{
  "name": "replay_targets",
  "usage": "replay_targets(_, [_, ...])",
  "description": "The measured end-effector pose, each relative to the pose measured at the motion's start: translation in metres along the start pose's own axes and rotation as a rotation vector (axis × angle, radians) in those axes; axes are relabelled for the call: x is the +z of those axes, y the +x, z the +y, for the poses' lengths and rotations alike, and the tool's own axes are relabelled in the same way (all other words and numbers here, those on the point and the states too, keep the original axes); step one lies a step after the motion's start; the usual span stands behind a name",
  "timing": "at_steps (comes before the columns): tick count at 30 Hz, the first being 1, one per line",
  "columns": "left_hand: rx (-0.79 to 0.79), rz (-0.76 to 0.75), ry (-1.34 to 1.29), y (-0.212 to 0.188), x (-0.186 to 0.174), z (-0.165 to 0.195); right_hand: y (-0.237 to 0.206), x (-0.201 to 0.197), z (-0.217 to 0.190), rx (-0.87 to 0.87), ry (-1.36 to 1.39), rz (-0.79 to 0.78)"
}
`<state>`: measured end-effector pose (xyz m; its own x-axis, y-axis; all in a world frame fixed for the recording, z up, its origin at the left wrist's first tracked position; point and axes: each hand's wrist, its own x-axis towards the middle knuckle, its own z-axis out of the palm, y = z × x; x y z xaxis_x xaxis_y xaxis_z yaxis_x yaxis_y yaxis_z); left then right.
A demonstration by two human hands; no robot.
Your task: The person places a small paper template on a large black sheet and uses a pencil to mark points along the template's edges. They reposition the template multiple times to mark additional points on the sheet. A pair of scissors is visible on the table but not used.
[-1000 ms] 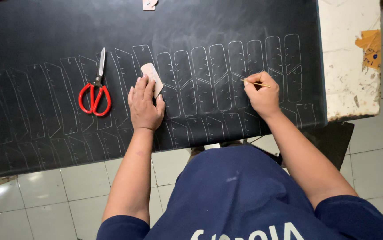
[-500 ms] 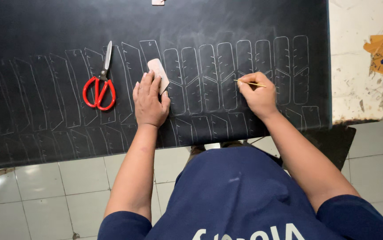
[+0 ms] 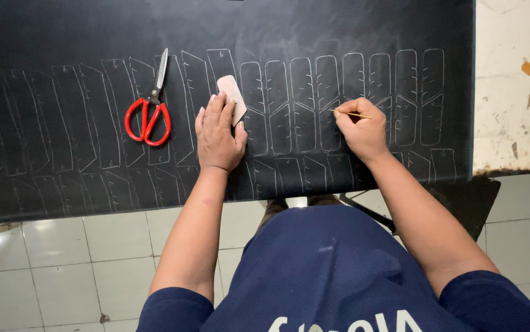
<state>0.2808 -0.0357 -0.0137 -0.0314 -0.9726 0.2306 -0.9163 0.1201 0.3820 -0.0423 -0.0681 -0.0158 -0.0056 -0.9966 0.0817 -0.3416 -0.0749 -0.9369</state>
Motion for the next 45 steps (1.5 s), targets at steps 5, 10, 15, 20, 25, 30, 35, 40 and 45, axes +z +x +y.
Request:
replay_targets(5, [-0.004, 0.005, -0.011, 0.0, -0.002, -0.005, -0.002, 0.012, -0.01, 0.022, 0.07, 0.022])
replay_targets(10, [0.005, 0.024, -0.031, -0.003, -0.002, -0.009, -0.004, 0.045, -0.02, 0.01, 0.106, -0.073])
replay_targets(15, [-0.004, 0.012, -0.042, -0.003, -0.005, -0.014, -0.005, 0.059, -0.024, -0.003, 0.014, -0.033])
replay_targets(20, [-0.001, 0.005, -0.041, -0.004, -0.007, -0.018, -0.007, 0.065, -0.024, 0.008, 0.104, -0.036])
replay_targets(25, [-0.008, -0.009, -0.047, -0.004, -0.009, -0.022, -0.009, 0.069, -0.027, 0.037, -0.013, 0.007])
replay_targets(30, [-0.015, -0.017, -0.032, -0.006, -0.008, -0.026, -0.015, 0.087, -0.036, -0.031, 0.074, -0.031])
replay_targets(35, [-0.005, -0.004, -0.024, -0.006, -0.008, -0.029, -0.014, 0.113, -0.043, -0.042, 0.127, -0.1])
replay_targets(40, [-0.019, -0.013, -0.027, -0.006, -0.007, -0.032, -0.013, 0.118, -0.045, -0.021, 0.042, -0.096])
replay_targets(45, [-0.014, -0.009, -0.029, -0.006, -0.007, -0.034, -0.013, 0.121, -0.046, -0.031, 0.086, -0.093])
